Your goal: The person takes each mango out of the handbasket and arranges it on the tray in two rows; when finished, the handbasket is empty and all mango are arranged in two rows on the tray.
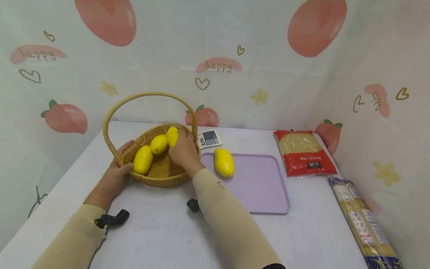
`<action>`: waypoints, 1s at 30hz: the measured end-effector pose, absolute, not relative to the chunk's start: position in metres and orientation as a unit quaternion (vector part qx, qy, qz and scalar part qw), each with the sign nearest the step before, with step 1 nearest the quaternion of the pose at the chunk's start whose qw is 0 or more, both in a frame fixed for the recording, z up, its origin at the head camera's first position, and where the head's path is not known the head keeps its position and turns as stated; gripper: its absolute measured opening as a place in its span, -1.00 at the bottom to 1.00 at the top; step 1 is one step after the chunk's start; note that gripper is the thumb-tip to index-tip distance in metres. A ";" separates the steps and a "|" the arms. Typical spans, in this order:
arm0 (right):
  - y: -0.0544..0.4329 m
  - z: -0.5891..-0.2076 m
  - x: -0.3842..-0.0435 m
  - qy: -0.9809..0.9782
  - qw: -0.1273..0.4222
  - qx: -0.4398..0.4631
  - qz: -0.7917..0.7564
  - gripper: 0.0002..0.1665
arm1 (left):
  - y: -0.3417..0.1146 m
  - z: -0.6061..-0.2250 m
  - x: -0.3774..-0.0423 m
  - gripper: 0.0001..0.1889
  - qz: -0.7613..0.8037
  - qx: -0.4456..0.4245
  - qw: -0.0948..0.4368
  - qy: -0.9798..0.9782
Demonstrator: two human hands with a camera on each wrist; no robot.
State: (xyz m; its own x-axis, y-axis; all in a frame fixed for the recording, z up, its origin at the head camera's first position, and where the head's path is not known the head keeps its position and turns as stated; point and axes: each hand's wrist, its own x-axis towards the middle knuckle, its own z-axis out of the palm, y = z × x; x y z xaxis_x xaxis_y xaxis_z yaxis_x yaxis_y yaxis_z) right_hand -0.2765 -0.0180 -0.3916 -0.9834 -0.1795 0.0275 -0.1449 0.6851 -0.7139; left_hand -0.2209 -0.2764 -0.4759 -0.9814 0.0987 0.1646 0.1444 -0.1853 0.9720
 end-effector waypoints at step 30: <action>0.069 -0.374 -0.236 0.671 0.181 -0.166 -0.700 -0.26 | -0.276 -0.475 -0.220 -0.16 -0.770 -0.106 0.016 -0.628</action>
